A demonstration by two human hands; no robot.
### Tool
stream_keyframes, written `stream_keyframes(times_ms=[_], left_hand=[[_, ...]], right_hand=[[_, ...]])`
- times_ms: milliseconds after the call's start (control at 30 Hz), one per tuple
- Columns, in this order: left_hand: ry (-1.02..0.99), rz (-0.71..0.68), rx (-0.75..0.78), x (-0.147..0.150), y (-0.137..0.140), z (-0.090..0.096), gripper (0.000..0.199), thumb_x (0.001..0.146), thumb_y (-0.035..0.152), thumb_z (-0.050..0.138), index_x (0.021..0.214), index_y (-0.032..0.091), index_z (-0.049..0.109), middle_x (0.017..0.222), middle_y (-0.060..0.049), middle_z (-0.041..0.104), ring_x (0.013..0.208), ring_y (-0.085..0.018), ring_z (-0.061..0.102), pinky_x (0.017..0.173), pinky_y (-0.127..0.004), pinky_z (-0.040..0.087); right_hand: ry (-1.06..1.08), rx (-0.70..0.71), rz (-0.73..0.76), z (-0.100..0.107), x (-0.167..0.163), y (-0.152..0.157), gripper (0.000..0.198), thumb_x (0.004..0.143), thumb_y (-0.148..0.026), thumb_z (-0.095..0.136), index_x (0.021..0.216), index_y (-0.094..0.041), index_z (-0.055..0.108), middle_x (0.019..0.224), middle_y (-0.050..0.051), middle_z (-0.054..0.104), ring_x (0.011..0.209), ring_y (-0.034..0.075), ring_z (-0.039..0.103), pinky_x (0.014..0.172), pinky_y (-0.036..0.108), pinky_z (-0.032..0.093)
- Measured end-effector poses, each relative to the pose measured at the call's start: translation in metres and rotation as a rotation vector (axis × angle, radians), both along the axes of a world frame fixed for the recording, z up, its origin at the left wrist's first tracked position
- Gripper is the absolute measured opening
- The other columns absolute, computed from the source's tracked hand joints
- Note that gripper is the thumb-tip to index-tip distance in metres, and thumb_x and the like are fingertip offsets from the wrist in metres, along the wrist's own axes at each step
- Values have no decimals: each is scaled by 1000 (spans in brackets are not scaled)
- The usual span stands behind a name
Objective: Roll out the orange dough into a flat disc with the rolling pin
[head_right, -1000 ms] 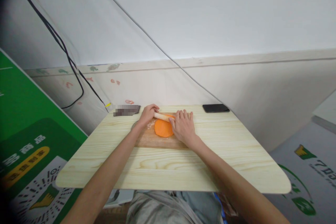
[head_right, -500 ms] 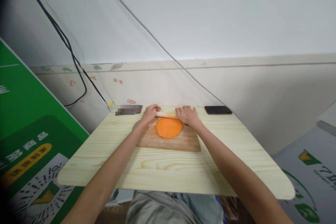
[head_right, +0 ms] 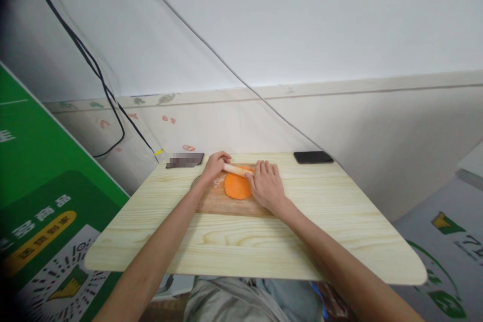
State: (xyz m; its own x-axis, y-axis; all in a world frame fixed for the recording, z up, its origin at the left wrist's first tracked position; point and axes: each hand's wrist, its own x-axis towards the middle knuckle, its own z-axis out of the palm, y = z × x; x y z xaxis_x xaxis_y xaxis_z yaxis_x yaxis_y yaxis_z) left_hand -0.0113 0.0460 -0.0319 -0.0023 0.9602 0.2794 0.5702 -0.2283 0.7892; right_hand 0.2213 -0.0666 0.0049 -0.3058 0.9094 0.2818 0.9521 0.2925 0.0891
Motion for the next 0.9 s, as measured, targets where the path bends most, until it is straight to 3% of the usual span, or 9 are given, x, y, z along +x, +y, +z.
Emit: stream_keyframes(times_ms=[133, 267, 500, 700, 900], left_hand=[[5, -3, 3, -1, 1, -1, 39, 83, 10, 48, 100, 19, 81, 96, -7, 81, 94, -21, 74, 88, -30, 55], [9, -3, 14, 0, 3, -1, 38, 84, 11, 47, 98, 18, 81, 96, -7, 81, 94, -21, 74, 88, -30, 55], [22, 13, 1, 1, 3, 2, 39, 84, 11, 47, 99, 18, 82, 99, -8, 82, 97, -21, 74, 91, -31, 55], [24, 11, -13, 1, -2, 4, 38, 85, 10, 48, 99, 19, 82, 97, -7, 82, 95, -21, 74, 88, -29, 55], [14, 17, -3, 1, -2, 2, 36, 85, 10, 49, 97, 19, 82, 98, -7, 82, 96, -21, 74, 90, -30, 54]], right_hand=[[-47, -94, 5, 15, 6, 17, 63, 117, -39, 16, 153, -9, 57, 156, 22, 62, 149, 32, 49, 120, 47, 36], [-84, -183, -7, 27, 11, 37, 53, 117, -35, 20, 146, -20, 61, 139, 17, 71, 132, 31, 61, 108, 45, 46], [-61, -244, -61, 32, 14, 66, 48, 115, -35, 27, 138, -19, 67, 140, 19, 68, 127, 33, 62, 100, 45, 50], [-79, -121, -25, 21, 7, 26, 47, 114, -28, 25, 134, -18, 67, 130, 18, 73, 123, 32, 63, 102, 42, 46], [23, 2, -8, 6, -2, -10, 53, 116, -38, 25, 136, -11, 66, 140, 21, 69, 131, 32, 57, 117, 43, 35]])
